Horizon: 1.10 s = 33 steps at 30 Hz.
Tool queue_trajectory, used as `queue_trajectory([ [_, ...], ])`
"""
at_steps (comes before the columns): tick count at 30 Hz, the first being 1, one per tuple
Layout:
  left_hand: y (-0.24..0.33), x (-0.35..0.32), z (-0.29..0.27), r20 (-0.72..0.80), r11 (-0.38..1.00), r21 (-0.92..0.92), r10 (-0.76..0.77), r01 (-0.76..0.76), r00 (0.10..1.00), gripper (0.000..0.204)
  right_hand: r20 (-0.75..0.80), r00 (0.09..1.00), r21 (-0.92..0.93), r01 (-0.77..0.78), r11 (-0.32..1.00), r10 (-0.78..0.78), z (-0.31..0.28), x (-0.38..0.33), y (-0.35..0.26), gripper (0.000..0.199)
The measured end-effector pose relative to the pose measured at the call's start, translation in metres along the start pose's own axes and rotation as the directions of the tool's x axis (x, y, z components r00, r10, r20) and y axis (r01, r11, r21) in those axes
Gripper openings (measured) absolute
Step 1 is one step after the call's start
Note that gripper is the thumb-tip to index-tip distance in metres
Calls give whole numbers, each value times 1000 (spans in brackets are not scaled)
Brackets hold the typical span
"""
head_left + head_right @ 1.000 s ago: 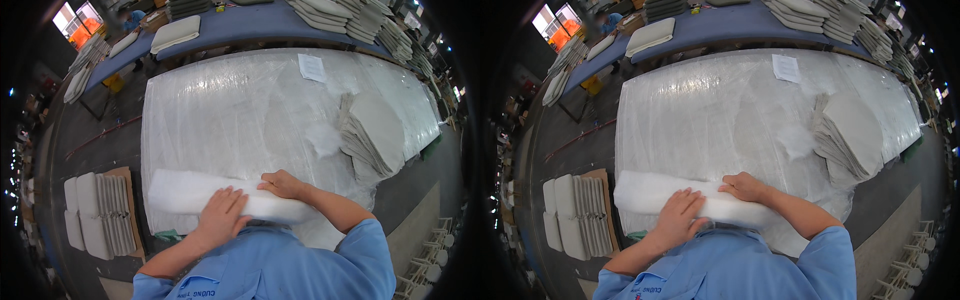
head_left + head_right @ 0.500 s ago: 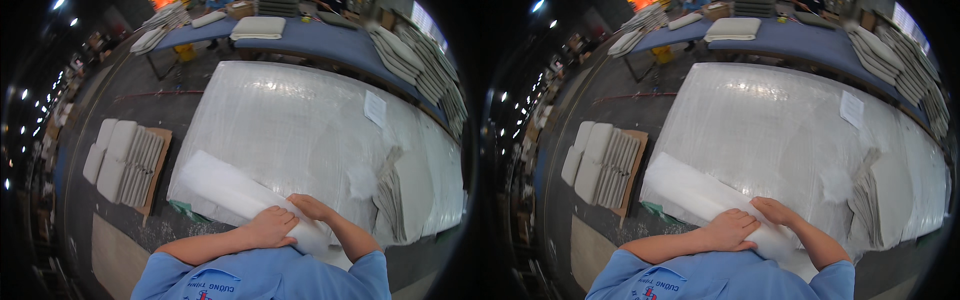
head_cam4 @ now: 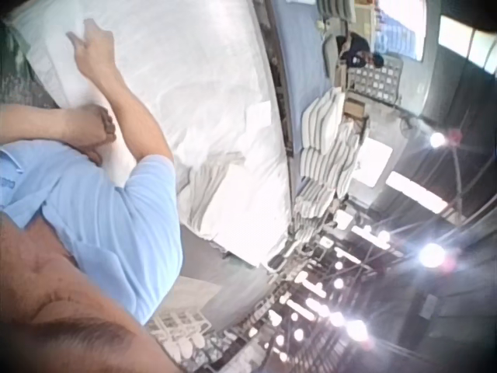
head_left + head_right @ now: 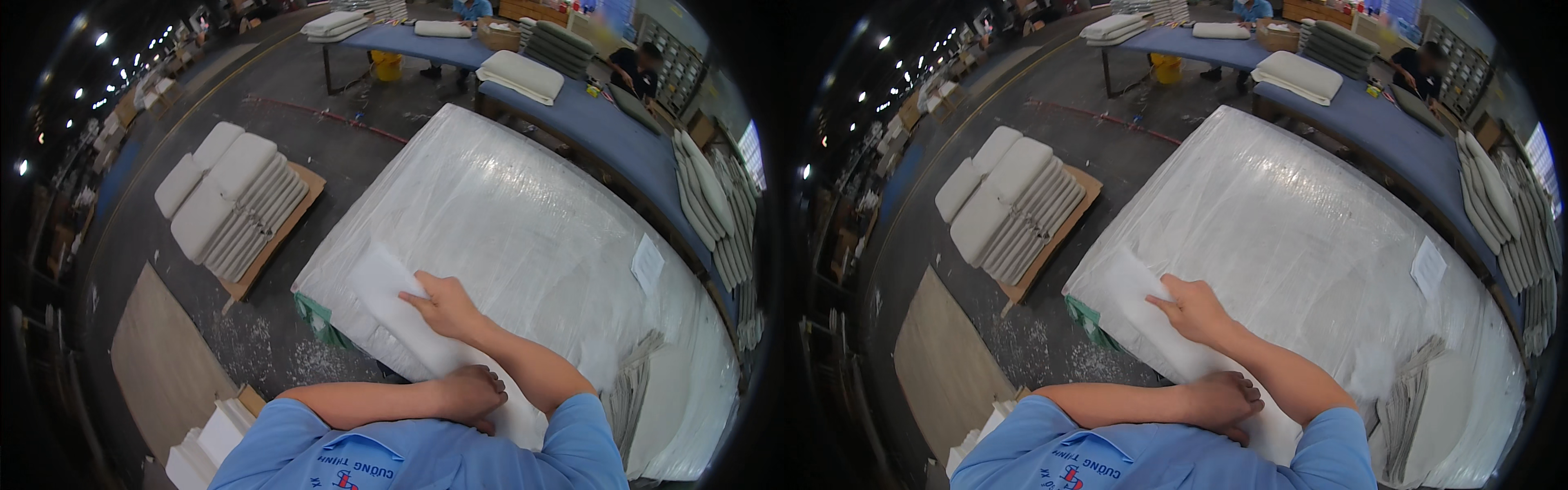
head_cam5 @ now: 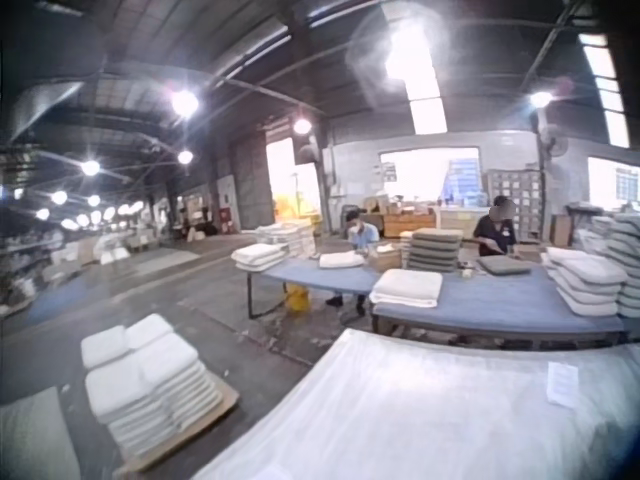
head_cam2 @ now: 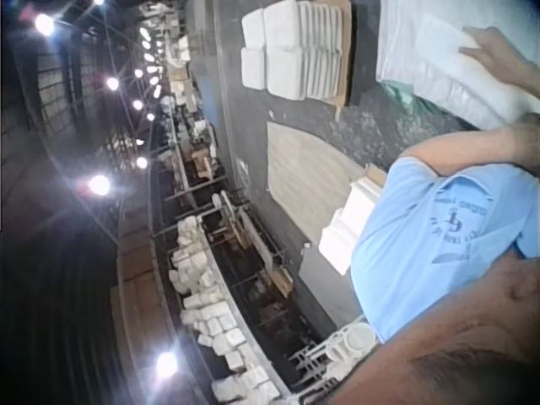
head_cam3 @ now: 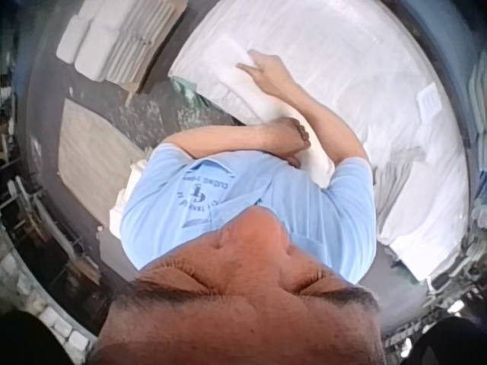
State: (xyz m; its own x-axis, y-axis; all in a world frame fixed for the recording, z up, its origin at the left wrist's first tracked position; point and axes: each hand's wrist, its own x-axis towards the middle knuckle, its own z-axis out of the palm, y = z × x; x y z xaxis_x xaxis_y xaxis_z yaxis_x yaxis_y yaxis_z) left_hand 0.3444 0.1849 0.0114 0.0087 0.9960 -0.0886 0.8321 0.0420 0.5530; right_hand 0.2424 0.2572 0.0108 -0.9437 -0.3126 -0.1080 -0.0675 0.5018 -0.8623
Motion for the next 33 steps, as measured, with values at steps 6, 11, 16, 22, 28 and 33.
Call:
queue_trajectory([
  [6,-6,1,-1,-28,997,-72,24,-26,999,53,-74,967,391,-197,899,244,39,8,56,35],
  [11,-5,-45,-15,-645,955,-239,-20,-177,764,31,-24,964,457,-225,861,264,34,15,61,37],
  [16,-67,-92,-38,-795,871,45,-266,490,546,16,-100,978,389,-133,912,186,39,9,89,40],
  [22,-86,-86,-25,-774,849,95,-265,519,575,11,346,724,469,-684,558,597,-13,-32,82,50],
  [28,-94,-69,-38,-762,855,115,-251,506,597,13,36,897,228,-437,870,441,-5,-84,78,51],
  [33,-98,-55,-45,-728,854,99,-288,511,622,21,-55,923,272,-353,895,381,-16,-76,106,47],
])
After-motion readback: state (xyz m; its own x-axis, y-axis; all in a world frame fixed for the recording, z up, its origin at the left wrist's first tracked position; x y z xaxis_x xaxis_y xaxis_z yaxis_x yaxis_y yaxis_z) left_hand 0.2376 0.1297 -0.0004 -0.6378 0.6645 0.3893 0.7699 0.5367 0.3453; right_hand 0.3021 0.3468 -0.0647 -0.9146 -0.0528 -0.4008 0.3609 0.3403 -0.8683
